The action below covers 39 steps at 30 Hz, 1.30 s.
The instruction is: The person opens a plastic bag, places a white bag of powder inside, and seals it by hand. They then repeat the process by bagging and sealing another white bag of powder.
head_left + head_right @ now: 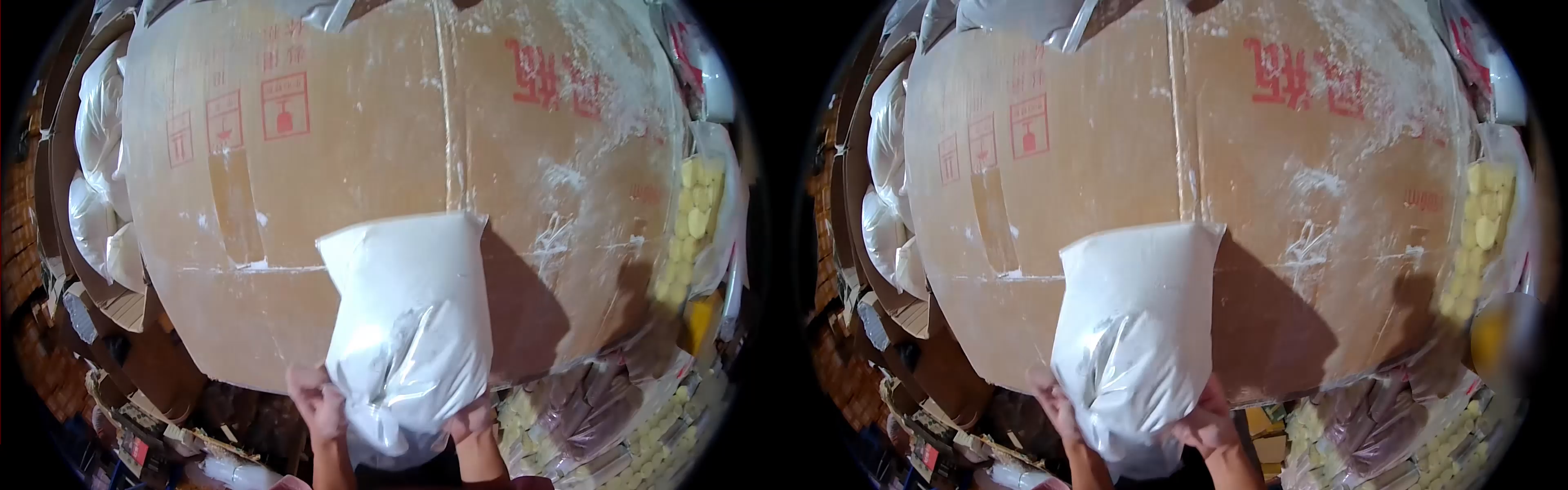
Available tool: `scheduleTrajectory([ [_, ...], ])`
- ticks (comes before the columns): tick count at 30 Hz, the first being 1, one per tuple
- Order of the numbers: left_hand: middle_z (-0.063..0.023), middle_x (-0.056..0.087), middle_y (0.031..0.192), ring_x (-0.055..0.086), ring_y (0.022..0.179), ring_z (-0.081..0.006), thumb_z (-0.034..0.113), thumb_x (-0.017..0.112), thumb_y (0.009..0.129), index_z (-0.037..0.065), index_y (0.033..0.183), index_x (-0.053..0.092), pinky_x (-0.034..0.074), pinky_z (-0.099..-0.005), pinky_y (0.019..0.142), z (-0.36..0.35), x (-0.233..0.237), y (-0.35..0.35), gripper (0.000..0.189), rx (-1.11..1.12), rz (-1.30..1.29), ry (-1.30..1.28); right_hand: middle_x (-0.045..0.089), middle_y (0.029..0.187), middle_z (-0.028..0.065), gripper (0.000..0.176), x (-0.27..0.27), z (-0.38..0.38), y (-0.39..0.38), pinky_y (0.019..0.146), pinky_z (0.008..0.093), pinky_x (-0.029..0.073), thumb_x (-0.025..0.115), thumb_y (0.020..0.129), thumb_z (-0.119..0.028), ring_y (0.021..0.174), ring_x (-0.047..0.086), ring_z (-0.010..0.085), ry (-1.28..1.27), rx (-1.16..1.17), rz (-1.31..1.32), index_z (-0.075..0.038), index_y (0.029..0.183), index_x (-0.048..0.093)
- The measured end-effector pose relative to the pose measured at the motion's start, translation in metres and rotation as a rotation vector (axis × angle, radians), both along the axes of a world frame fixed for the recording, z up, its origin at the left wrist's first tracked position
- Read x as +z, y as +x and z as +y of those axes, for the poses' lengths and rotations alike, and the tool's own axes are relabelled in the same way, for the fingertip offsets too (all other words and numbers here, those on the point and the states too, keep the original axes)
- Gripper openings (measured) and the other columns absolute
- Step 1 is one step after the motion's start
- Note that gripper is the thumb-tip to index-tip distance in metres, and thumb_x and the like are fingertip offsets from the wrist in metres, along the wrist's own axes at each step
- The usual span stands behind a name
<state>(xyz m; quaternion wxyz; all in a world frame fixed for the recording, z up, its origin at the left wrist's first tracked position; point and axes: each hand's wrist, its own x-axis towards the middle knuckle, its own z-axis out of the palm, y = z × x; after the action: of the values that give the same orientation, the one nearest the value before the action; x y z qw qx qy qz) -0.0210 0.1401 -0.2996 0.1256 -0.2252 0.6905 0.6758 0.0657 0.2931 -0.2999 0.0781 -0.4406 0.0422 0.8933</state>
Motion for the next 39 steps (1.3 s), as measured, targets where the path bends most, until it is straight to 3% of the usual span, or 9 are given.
scheduleTrajectory([
  [3,-0.0064,0.054,0.084,0.05,0.076,-0.0127,0.015,0.072,0.081,0.008,0.081,0.043,0.042,-0.027,0.071,0.002,0.031,-0.008,0.03,-0.044,0.129,0.122,0.06,0.097,0.0074,0.038,0.062,0.009,-0.055,0.054,0.0238,0.045,0.057,0.089,0.001,0.064,0.054,0.0089,0.155,0.208,-0.328,0.002,0.125,0.048],
  [5,-0.0098,0.058,0.088,0.053,0.081,-0.0134,0.02,0.074,0.084,0.006,0.084,0.045,0.044,-0.0273,0.075,-0.007,0.02,0.001,0.032,-0.061,0.033,0.099,0.057,0.085,0.0025,0.025,0.054,0.015,-0.03,0.05,0.023,0.04,0.057,0.09,0.001,0.058,0.047,0.0056,0.213,0.272,-0.027,0.0,0.114,0.052],
  [7,-0.0102,0.058,0.088,0.053,0.081,-0.0135,0.018,0.072,0.085,0.005,0.085,0.046,0.044,-0.0275,0.077,-0.006,0.01,0.005,0.03,-0.023,-0.147,-0.06,0.058,0.086,0.0054,0.018,0.052,0.025,-0.021,0.065,0.027,0.044,0.068,0.084,-0.003,0.074,0.053,0.0144,1.057,0.927,-0.243,-0.005,0.084,0.051],
  [11,-0.014,0.06,0.092,0.056,0.086,-0.0178,0.017,0.065,0.091,0.003,0.088,0.045,0.046,-0.0299,0.078,0.016,0.014,-0.006,0.025,-0.103,0.19,-0.134,0.057,0.103,0.0161,0.026,0.053,0.036,-0.031,0.075,0.039,0.048,0.08,0.076,-0.017,0.093,0.055,0.0297,1.88,0.856,-0.136,-0.008,0.079,0.056],
  [20,-0.0185,0.069,0.079,0.066,0.056,-0.0271,0.015,0.065,0.09,0.005,0.092,0.034,0.051,-0.0333,0.053,-0.002,0.036,-0.019,0.033,-0.684,0.53,-0.46,0.065,0.072,0.0126,0.028,0.042,0.05,-0.055,0.067,0.0392,0.057,0.075,0.078,0.001,0.074,0.07,0.0327,1.746,0.751,0.125,-0.002,0.084,0.049],
  [23,-0.0146,0.064,0.075,0.055,0.055,-0.017,0.029,0.055,0.098,0.0,0.096,0.036,0.045,-0.0292,0.052,-0.001,0.045,-0.02,0.035,-0.747,0.509,-0.56,0.066,0.072,0.013,0.025,0.05,0.046,-0.059,0.063,0.0366,0.057,0.075,0.079,-0.001,0.067,0.069,0.0307,1.726,0.849,-0.016,-0.004,0.08,0.049],
  [27,-0.0083,0.057,0.06,0.052,0.044,-0.0245,0.013,0.065,0.09,0.003,0.081,0.042,0.041,-0.0313,0.046,0.009,0.048,-0.023,0.026,-0.666,0.379,-0.745,0.057,0.06,0.0113,0.029,0.048,0.038,-0.067,0.046,0.0351,0.043,0.075,0.081,-0.006,0.051,0.059,0.0295,1.758,1.06,-0.22,-0.005,0.073,0.048],
  [34,-0.0007,0.039,0.056,0.03,0.055,-0.0054,0.013,0.06,0.096,0.0,0.075,0.042,0.028,-0.026,0.045,0.052,0.06,-0.039,0.03,-0.31,-0.202,-0.644,0.05,0.063,0.0111,0.031,0.056,0.018,-0.071,0.053,0.0328,0.041,0.066,0.092,-0.018,0.054,0.049,0.0194,1.481,1.075,-0.648,0.0,0.077,0.046],
  [39,0.0024,0.046,0.066,0.037,0.061,-0.0026,0.006,0.058,0.095,0.001,0.076,0.042,0.031,-0.0218,0.052,0.052,0.053,-0.02,0.026,-0.117,-0.22,-0.393,0.047,0.069,-0.003,0.021,0.077,0.025,-0.06,0.057,0.0223,0.038,0.059,0.096,-0.011,0.063,0.042,0.0049,0.801,0.91,-0.64,-0.004,0.079,0.048],
])
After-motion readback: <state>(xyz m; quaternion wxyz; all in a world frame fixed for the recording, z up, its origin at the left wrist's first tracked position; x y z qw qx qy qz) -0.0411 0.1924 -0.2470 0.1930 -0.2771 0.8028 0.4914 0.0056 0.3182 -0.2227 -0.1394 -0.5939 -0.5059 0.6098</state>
